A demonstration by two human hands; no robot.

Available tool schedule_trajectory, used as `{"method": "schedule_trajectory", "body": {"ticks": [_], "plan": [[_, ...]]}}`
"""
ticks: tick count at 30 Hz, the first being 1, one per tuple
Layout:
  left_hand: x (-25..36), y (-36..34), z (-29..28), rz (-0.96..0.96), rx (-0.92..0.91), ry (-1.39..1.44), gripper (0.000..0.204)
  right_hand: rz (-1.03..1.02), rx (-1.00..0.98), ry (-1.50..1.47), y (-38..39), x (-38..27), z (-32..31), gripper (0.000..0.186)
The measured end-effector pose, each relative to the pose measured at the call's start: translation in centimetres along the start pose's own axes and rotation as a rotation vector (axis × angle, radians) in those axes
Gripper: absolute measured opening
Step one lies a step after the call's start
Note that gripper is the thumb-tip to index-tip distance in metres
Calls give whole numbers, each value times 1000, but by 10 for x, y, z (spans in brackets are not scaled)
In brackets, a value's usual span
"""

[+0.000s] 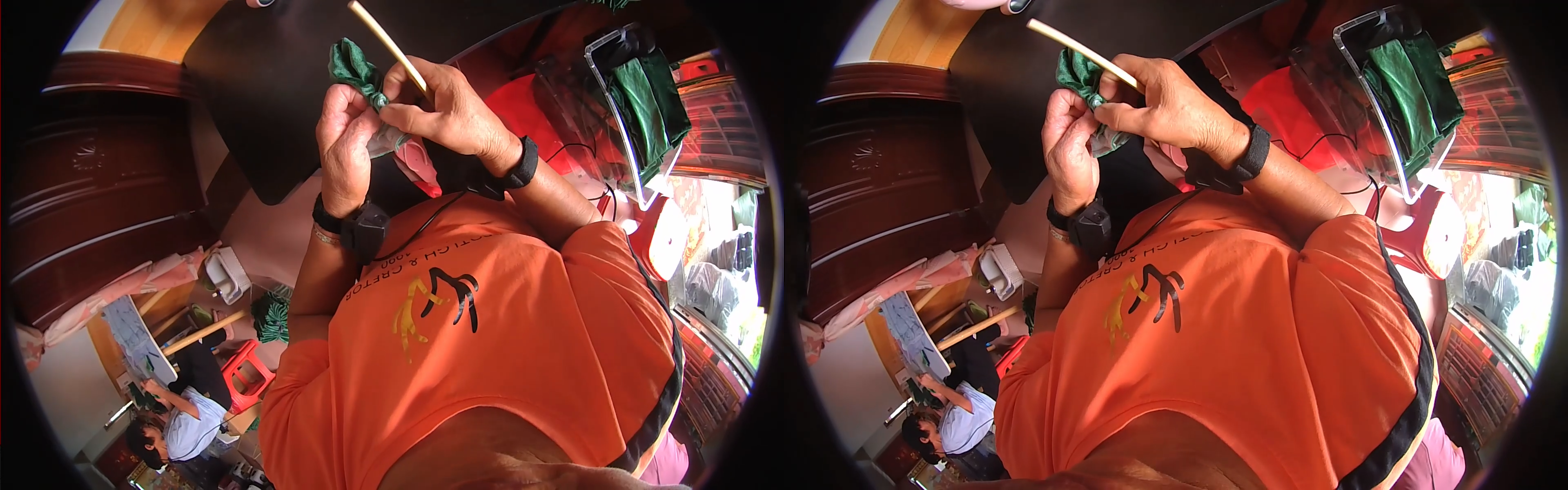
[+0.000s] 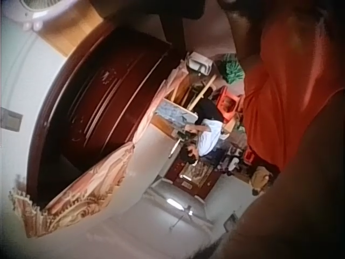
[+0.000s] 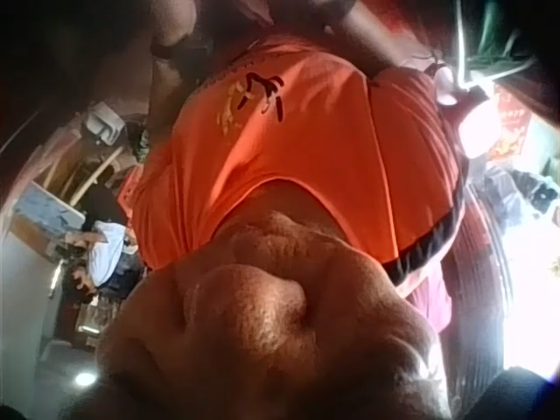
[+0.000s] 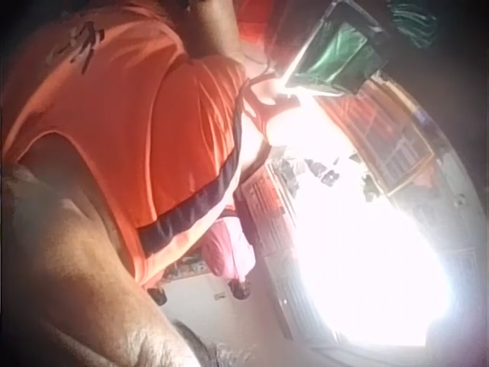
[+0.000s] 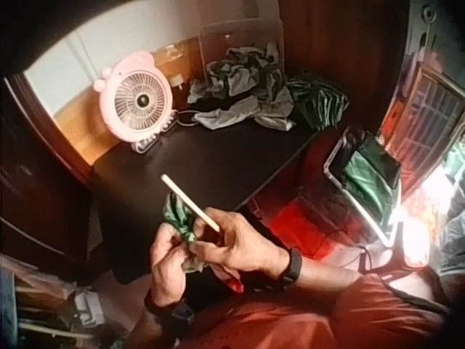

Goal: Turning small green leather pouches inside out using a wooden stick to finish the corners and edges.

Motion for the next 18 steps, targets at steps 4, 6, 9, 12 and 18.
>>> {"method": "schedule_trajectory", "body": {"ticks": [4, 6, 9, 12, 18], "plan": [[-1, 2, -12, -42, -92, -18, 5, 88, -64, -62, -3, 5, -4, 11], [-2, 3, -13, -88, -118, 3, 5, 135, -74, -82, -3, 9, -2, 11], [-3, 5, -9, -53, -81, -52, 4, -187, 121, 336, -3, 1, 4, 8], [1, 7, -7, 44, -48, -193, 4, -257, 163, 376, -3, 4, 5, 8], [32, 1, -10, 326, 60, -549, 16, -240, 54, 227, -3, 1, -9, 13]]}}
Point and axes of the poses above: each hand's wrist, its own y-axis away from the middle knuckle, its own z-axis out of the palm, x = y × z, the point moved 1 cm from there along -y, towards the middle knuckle, and after that the axes turned 4 degrees about -x, right-handed, at the moved point
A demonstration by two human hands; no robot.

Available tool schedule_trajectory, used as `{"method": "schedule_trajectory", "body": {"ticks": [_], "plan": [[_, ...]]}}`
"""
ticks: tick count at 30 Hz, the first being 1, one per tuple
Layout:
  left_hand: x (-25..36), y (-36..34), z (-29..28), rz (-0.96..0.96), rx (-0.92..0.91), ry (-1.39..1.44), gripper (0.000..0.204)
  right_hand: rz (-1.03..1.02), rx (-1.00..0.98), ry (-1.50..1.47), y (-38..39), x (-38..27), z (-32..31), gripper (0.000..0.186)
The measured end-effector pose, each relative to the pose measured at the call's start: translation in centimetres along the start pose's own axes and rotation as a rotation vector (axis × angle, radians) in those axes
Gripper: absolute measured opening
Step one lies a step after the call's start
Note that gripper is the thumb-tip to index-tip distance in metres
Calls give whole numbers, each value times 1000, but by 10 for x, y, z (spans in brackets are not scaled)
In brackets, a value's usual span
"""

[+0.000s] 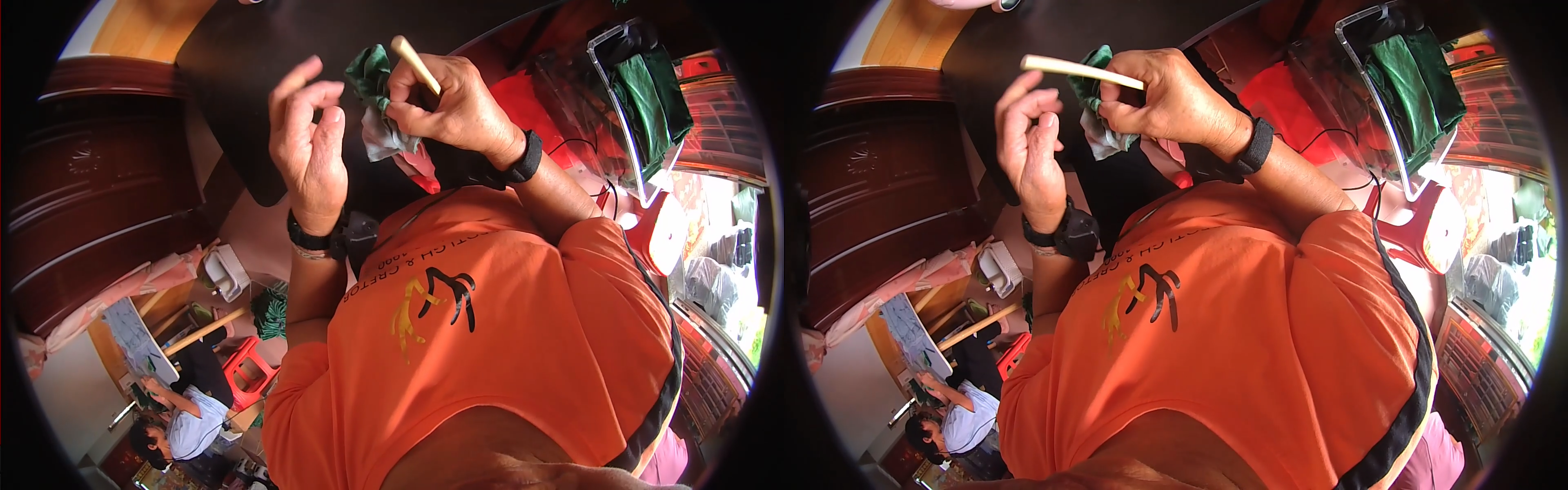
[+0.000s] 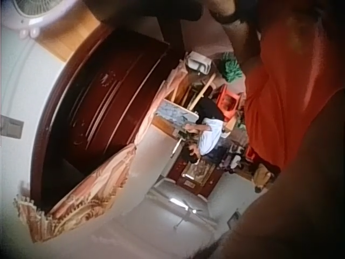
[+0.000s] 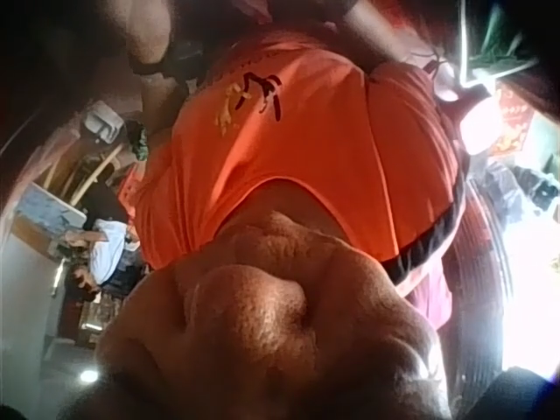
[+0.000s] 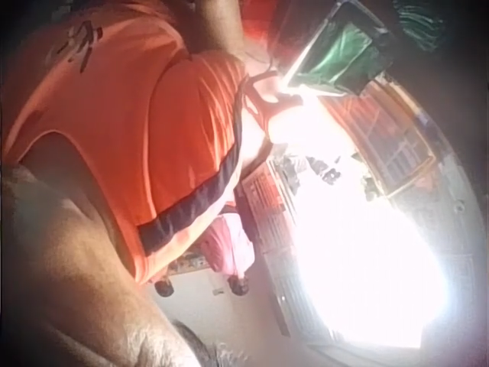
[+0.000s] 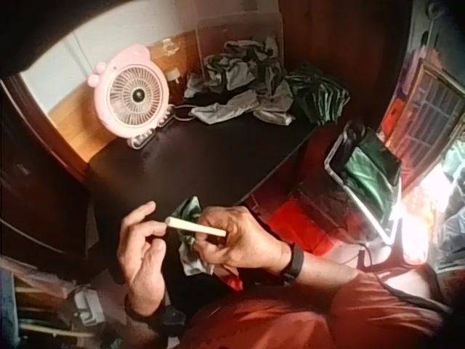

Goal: Turning small green leather pouches inside out using a wooden stick to finish the corners and edges.

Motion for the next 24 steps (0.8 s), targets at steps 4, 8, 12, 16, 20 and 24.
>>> {"method": "schedule_trajectory", "body": {"ticks": [4, 8, 12, 16, 20, 24], "plan": [[8, -23, -4, 421, -324, -367, 48, -80, -101, 20, 0, -4, 3, 14], [-10, -12, 1, 32, -386, 72, 40, -26, -47, -33, 4, -3, 2, 14], [-14, -2, 5, -198, -350, 147, 17, 73, 61, 53, 9, -1, 8, 12], [-3, 3, 10, -267, -197, 209, 14, 145, 26, -41, 7, -2, 9, 13], [-9, -1, 5, -348, -174, 327, 14, 306, -87, -476, 5, 4, 6, 18], [-17, 1, 6, -320, -204, 359, 13, 320, -151, -431, 6, 5, 9, 16]]}}
Point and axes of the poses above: each hand's wrist, its own y-axis away from the middle knuckle, its own z-axis out of the palm, x = y × z, the point moved 1 cm from there along -y, towards the middle knuckle, and after that the axes turned 4 degrees about -x, right-handed, at the moved point
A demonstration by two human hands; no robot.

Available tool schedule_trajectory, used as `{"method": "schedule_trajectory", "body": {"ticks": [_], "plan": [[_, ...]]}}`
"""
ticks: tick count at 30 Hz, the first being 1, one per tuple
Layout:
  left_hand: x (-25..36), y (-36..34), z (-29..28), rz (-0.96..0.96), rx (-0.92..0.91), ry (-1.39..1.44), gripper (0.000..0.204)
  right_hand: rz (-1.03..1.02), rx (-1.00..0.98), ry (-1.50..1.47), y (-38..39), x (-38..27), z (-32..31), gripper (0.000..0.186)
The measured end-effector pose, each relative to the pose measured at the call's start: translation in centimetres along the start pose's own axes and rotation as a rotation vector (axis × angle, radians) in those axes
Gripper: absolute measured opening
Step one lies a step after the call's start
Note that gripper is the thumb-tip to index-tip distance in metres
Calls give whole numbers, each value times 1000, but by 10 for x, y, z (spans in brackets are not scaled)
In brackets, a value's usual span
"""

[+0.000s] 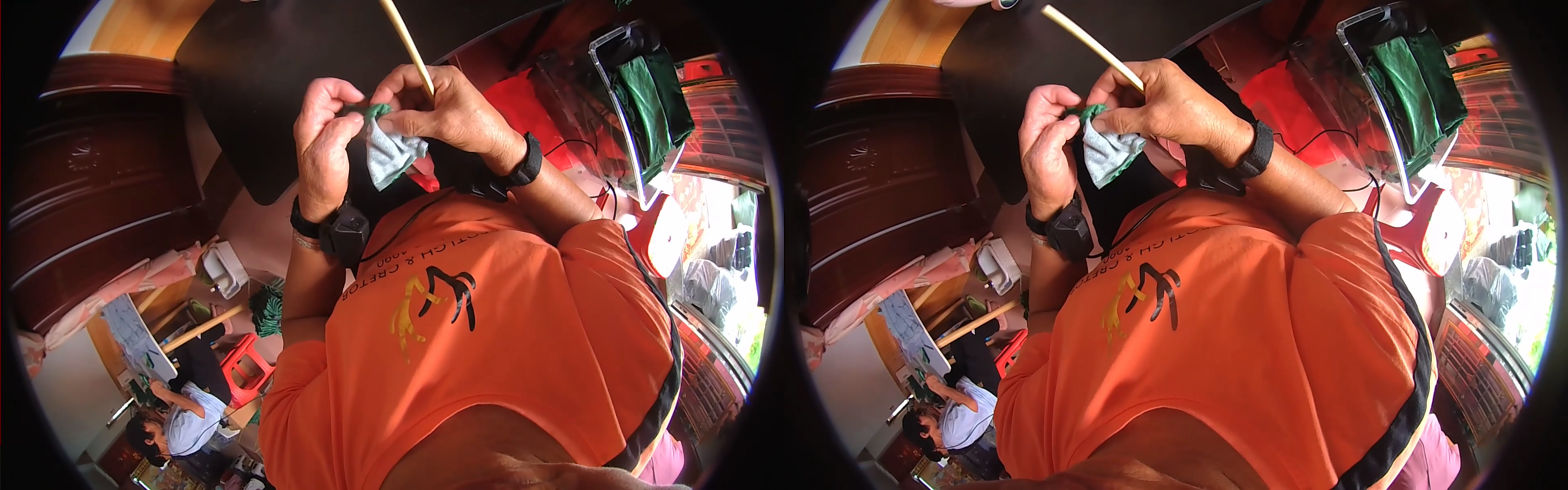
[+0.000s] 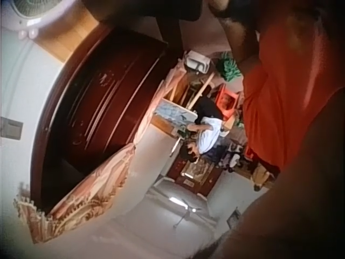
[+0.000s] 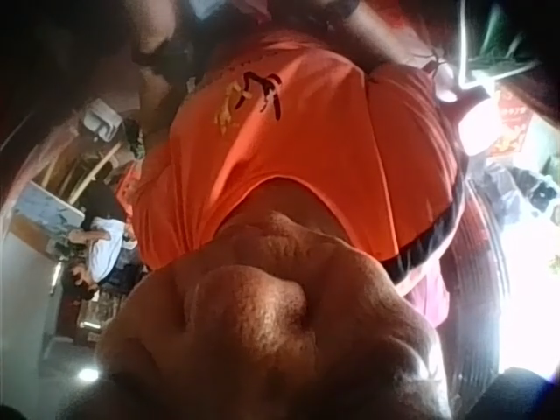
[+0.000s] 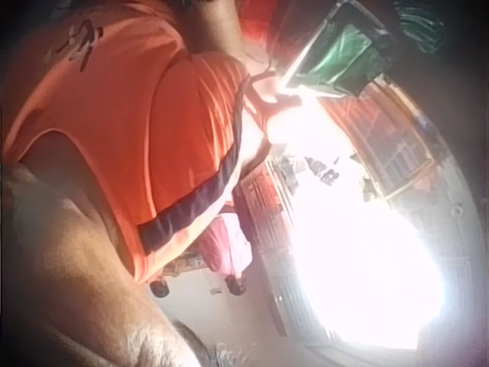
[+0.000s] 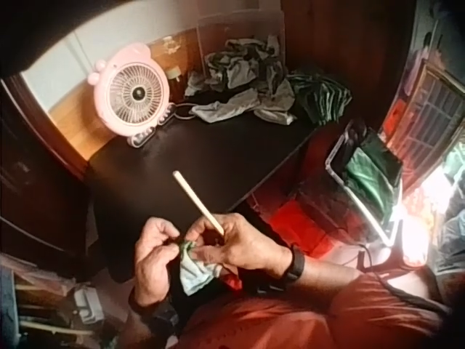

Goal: Turning small green leather pouches inside out using a wooden stick to finish the corners and edges.

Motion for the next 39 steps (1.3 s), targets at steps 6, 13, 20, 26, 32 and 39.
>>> {"method": "schedule_trajectory", "body": {"ticks": [6, 13, 20, 26, 32, 39], "plan": [[-2, -3, 6, -4, 82, -24, 8, -84, 182, 378, 1, -4, 6, 13], [-13, 6, 22, 140, 147, -229, 20, -298, 389, 640, -5, 7, 10, 15], [-12, 0, 12, -79, 189, 243, 17, -13, 96, -21, -9, 8, -7, 14], [-14, -1, 9, -50, 111, 213, 18, -54, -35, -188, -7, 11, -3, 27], [-19, 0, 30, 66, 296, 156, 8, -81, 153, 232, -3, -1, 5, 14], [-16, 4, 27, 55, 293, 17, 3, -251, 358, 549, -2, -3, 6, 14]]}}
Point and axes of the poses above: each hand's wrist, its own y-axis away from the middle knuckle, its own z-axis out of the palm, x = y × z, the point moved 1 cm from there along -y, towards the middle knuckle, and after that the axes turned 4 degrees about -x, right-handed, at the moved point
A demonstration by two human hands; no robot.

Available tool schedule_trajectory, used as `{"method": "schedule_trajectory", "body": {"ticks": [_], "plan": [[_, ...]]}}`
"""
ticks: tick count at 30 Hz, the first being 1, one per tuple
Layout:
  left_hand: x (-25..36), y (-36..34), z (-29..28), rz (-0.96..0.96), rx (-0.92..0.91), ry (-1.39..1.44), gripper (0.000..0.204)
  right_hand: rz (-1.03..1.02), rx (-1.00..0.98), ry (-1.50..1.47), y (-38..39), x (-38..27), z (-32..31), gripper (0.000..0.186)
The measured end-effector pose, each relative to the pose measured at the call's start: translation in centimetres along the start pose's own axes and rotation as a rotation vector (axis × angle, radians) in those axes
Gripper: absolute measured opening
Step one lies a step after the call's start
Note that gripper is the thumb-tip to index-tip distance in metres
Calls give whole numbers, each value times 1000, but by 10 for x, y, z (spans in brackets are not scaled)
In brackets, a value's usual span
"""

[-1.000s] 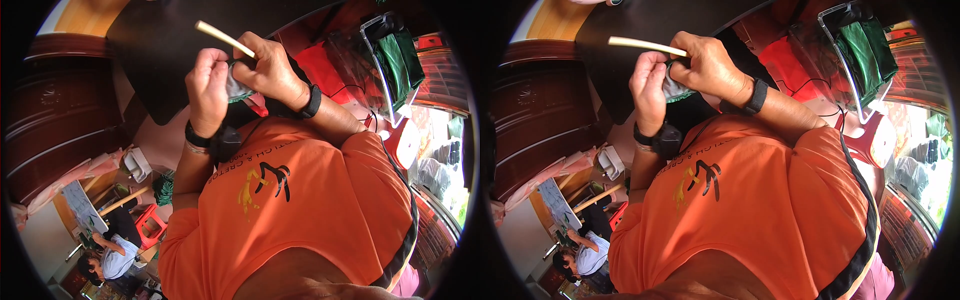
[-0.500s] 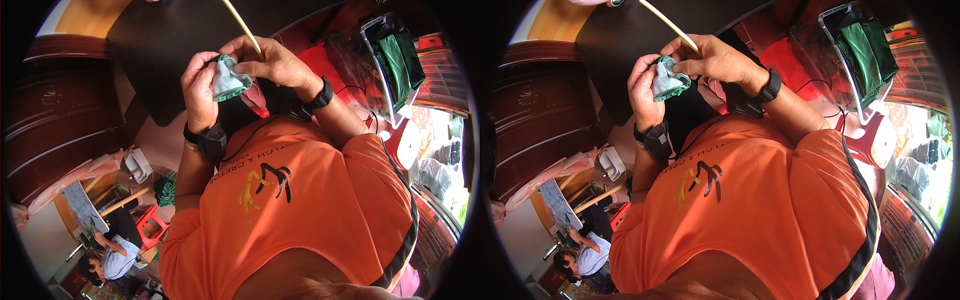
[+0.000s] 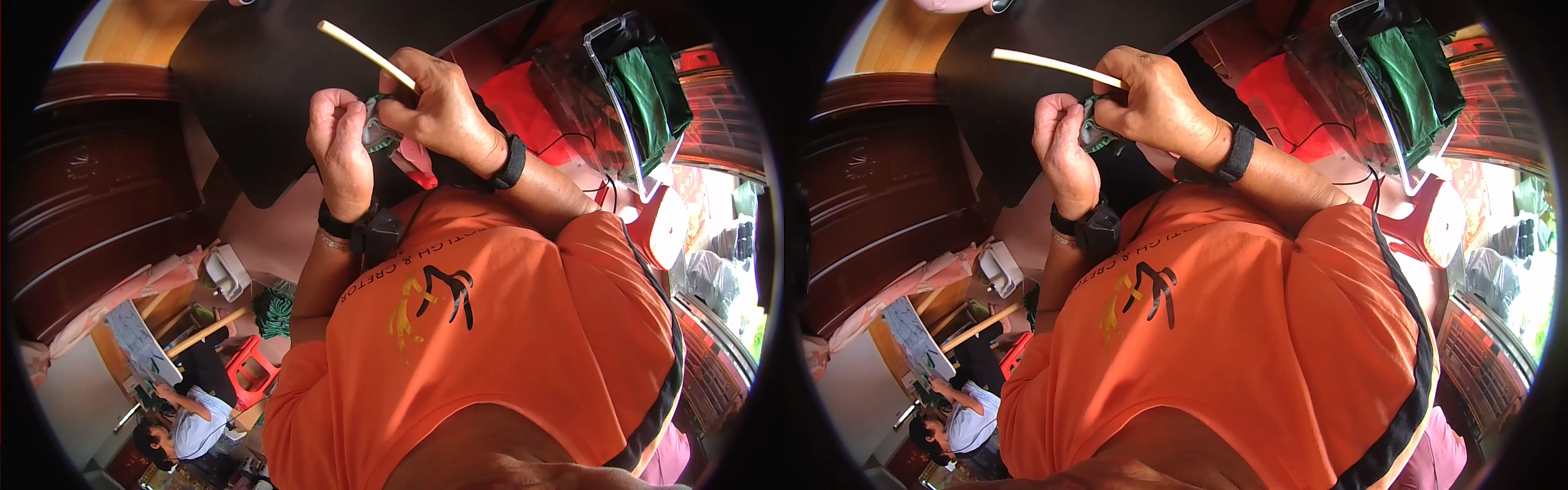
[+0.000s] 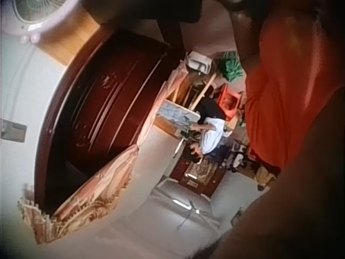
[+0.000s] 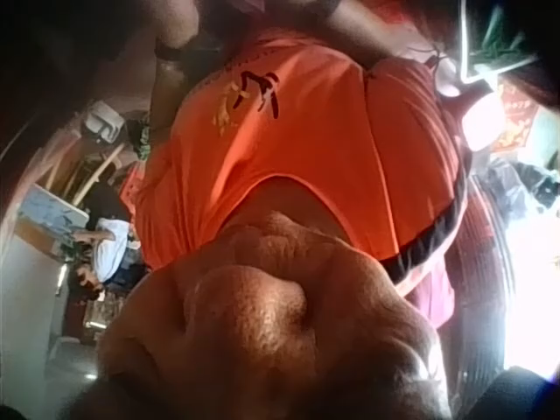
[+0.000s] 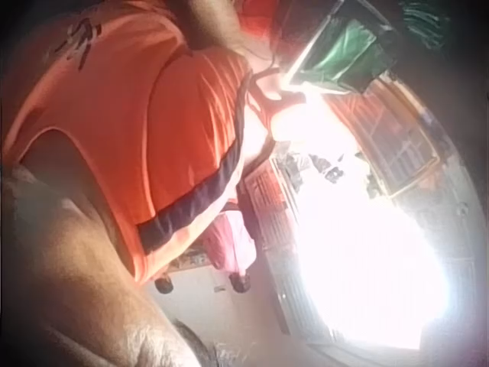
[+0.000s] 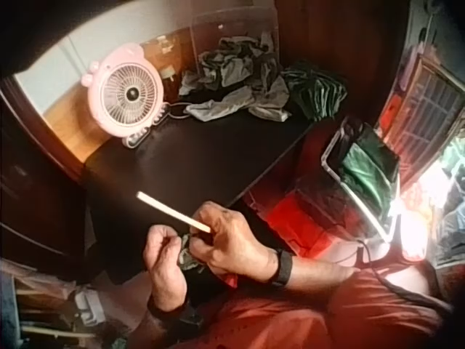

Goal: Turning small green leather pouches inside out using a wooden stick to finish the corners and edges.

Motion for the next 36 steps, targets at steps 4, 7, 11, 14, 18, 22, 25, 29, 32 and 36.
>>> {"method": "schedule_trajectory", "body": {"ticks": [4, 7, 11, 14, 18, 22, 25, 29, 32, 36], "plan": [[3, 4, -1, 48, -14, -51, 5, -61, 32, 60, 2, 2, 2, 14], [14, 6, 8, -127, -12, 151, 12, -105, 62, 48, 2, 11, 5, 14], [-12, 6, -1, -118, -227, 35, 15, 10, 59, -20, -3, 16, 1, 10], [-11, 4, 1, -187, -166, 157, 22, 173, -69, -349, -3, 22, -5, 11], [-7, -3, -7, -151, -138, 277, 29, 254, -277, -549, -3, 21, -16, 17], [-6, -3, -8, -124, -116, 327, 30, 252, -392, -703, 0, 16, -11, 18], [-4, 1, -3, -80, -134, 341, 26, 238, -319, -754, 0, 0, -6, 17], [0, 7, 5, -108, -119, 342, 20, 162, -227, -381, 1, 1, -3, 12], [-5, 6, 2, 24, -34, 109, 11, 40, -19, -109, 0, 4, -3, 14], [-4, 10, 3, -14, -87, 110, 17, -209, 96, 190, 2, 4, 0, 17]]}}
Point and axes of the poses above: each hand's wrist, its own y-axis away from the middle knuckle, its own z-axis out of the palm, x = y × z, the point moved 1 cm from there along -y, towards the middle knuckle, and after that the axes turned 4 degrees about -x, right-handed, at the moved point
